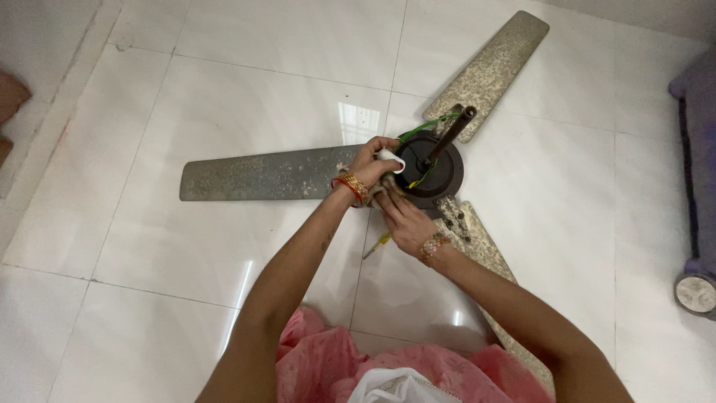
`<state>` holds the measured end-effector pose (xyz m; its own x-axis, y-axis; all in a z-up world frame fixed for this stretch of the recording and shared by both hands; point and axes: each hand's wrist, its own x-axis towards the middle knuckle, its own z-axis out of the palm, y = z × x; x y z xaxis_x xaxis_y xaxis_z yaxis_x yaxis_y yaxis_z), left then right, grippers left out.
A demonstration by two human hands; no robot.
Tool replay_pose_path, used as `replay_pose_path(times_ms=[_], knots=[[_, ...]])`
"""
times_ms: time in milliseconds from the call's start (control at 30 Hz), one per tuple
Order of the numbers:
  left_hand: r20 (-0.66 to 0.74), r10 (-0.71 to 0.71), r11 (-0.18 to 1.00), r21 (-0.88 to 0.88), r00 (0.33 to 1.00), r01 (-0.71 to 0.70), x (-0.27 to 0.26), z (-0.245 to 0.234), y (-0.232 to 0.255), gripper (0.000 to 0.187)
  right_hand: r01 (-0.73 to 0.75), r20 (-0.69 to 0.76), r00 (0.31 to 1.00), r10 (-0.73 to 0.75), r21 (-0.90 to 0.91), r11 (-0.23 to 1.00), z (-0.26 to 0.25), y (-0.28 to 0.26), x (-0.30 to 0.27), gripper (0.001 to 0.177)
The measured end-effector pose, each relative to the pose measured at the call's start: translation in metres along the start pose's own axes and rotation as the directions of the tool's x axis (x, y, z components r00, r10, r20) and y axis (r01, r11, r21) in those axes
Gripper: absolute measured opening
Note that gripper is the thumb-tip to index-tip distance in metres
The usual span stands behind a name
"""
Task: The person works on the central hub of a ceiling fan lying on the floor, using a screwdriver to adjust internal components and a cloth to wipe the motor housing and wires.
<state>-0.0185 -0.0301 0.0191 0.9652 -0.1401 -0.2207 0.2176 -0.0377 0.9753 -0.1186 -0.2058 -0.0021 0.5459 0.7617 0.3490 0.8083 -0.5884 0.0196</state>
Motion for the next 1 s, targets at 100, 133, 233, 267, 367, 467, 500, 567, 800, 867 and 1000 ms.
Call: replay_pose_path(times_ms=[100, 133, 233, 267, 367, 467, 500, 567, 800, 867, 1000], knots=[[0.021, 0.016, 1.000, -0.017, 1.000, -0.015, 0.000, 0.004, 0.012, 0.049, 0.179, 0.315, 0.947, -0.069, -0.337, 0.924, 0.007, -0.002, 0.032, 0.052], [0.027, 0.031, 0.999, -0.016, 0.999, -0.030, 0.000, 0.005, 0.014, 0.049, 0.165, 0.395, 0.918, -0.030, -0.313, 0.935, 0.011, -0.001, 0.042, 0.050], [0.075, 0.059, 0.996, -0.063, 0.995, -0.055, 0.003, 0.008, 0.019, 0.048, 0.072, 0.607, 0.787, 0.112, -0.271, 0.960, 0.022, 0.017, 0.064, 0.046], [0.086, 0.063, 0.995, -0.083, 0.994, -0.056, 0.003, 0.008, 0.019, 0.048, 0.019, 0.661, 0.730, 0.176, -0.277, 0.961, 0.025, 0.030, 0.069, 0.044], [0.108, 0.024, 0.993, -0.117, 0.994, -0.011, 0.006, 0.007, 0.015, 0.049, -0.176, 0.550, 0.769, 0.326, -0.307, 0.935, 0.031, 0.065, 0.078, 0.058], [0.110, -0.025, 0.993, -0.113, 0.994, 0.038, 0.010, 0.009, 0.007, 0.051, -0.205, 0.402, 0.786, 0.470, -0.548, 0.811, 0.046, 0.073, 0.086, 0.066], [0.107, 0.018, 0.993, -0.120, 0.994, -0.005, 0.011, 0.012, 0.005, 0.051, -0.196, 0.378, 0.778, 0.503, -0.615, 0.764, 0.051, 0.074, 0.089, 0.064], [0.118, 0.059, 0.992, -0.119, 0.991, -0.045, 0.014, 0.017, 0.003, 0.052, -0.217, 0.347, 0.769, 0.537, -0.648, 0.730, 0.059, 0.077, 0.095, 0.061], [0.163, 0.043, 0.991, 0.115, 0.986, -0.062, 0.017, 0.024, 0.007, 0.055, -0.266, 0.289, 0.749, 0.596, -0.693, 0.670, 0.069, 0.084, 0.104, 0.048], [0.179, 0.044, 0.994, 0.092, 0.983, -0.061, 0.016, 0.022, 0.005, 0.055, -0.253, 0.311, 0.750, 0.584, -0.682, 0.687, 0.069, 0.083, 0.099, 0.045], [0.174, 0.049, 0.997, 0.048, 0.984, -0.058, 0.017, 0.018, -0.002, 0.053, -0.215, 0.351, 0.776, 0.523, -0.632, 0.744, 0.063, 0.080, 0.082, 0.038]])
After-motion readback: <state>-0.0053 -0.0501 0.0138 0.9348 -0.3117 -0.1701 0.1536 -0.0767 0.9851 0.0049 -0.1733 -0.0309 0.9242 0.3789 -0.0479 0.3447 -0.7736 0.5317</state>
